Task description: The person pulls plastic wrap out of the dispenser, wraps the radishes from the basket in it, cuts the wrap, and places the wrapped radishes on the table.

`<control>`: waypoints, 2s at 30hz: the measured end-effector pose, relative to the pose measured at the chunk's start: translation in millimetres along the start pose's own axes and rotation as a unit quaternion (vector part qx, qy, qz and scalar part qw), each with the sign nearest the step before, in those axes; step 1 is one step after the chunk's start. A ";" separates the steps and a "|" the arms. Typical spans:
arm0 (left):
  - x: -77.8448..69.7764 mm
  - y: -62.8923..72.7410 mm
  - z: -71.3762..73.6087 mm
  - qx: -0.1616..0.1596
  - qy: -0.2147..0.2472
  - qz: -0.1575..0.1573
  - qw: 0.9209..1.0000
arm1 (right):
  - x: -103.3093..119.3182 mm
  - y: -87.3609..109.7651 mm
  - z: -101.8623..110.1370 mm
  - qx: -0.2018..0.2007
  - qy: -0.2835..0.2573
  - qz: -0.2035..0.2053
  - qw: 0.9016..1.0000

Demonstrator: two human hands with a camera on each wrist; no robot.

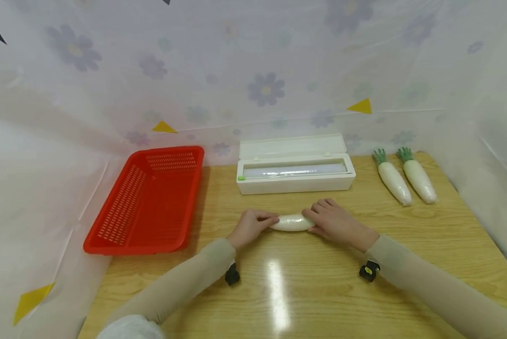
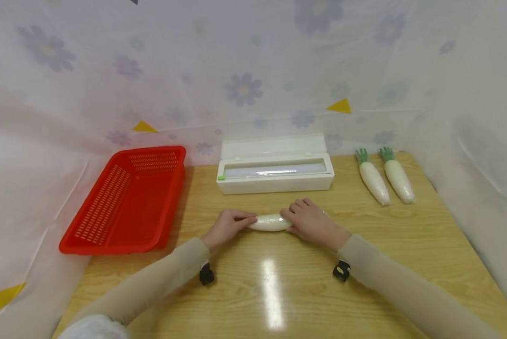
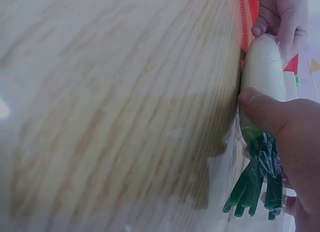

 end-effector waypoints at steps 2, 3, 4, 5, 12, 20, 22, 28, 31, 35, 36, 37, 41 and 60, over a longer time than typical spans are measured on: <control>-0.8 -1.0 -1.2 -0.004 0.012 0.002 1.000 | 0.2 0.9 1.5 -0.004 -0.004 0.001 1.000; -2.3 -0.8 -1.3 -0.005 0.007 -0.002 1.000 | 0.1 1.0 2.2 -0.006 -0.007 0.001 1.000; -3.8 -0.1 -1.0 -0.007 -0.001 -0.009 1.000 | 0.1 1.3 2.6 -0.008 -0.010 0.000 1.000; -5.4 0.8 -0.7 -0.010 -0.011 -0.017 1.000 | -0.1 1.5 2.6 -0.008 -0.011 0.000 1.000; -6.0 2.5 0.6 -0.014 -0.047 -0.041 0.998 | -8.0 7.6 4.6 0.001 -0.019 -0.020 1.000; -5.6 4.3 7.7 -0.029 -0.059 -0.047 0.997 | -33.4 27.7 12.5 0.023 -0.003 -0.074 0.997; -6.0 5.3 8.7 -0.031 -0.063 -0.050 0.996 | -37.7 33.6 13.6 0.033 -0.001 -0.079 0.996; -4.6 6.7 13.0 -0.052 -0.042 -0.042 0.997 | -44.4 44.7 14.0 0.028 -0.023 -0.079 0.996; -3.3 7.0 14.0 -0.056 -0.039 -0.040 0.997 | -46.2 46.1 13.2 0.026 -0.038 -0.086 0.995; -1.0 6.9 14.2 -0.047 -0.038 -0.044 0.997 | -50.5 46.6 11.8 0.036 -0.081 -0.121 0.989; -0.1 6.8 14.5 -0.045 -0.037 -0.044 0.997 | -51.5 46.9 11.6 0.037 -0.095 -0.130 0.986; 0.7 6.4 14.6 -0.043 -0.038 -0.046 0.997 | -52.6 47.4 11.7 0.037 -0.111 -0.138 0.983; 6.3 5.2 15.4 -0.037 -0.024 -0.032 0.999 | -56.6 50.1 11.6 0.025 -0.166 -0.154 0.974; 11.6 2.4 16.3 -0.042 0.012 -0.001 0.999 | -60.0 44.8 10.8 -0.008 -0.240 -0.133 0.962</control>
Point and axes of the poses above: each hand's wrist, its own y-axis away from the middle knuckle, its own z-axis out of the back of the hand, x = y × z, the point moved 8 cm from there along -y, towards the middle knuckle, and after that the axes turned 3 degrees about -z, right-handed, at the moved point
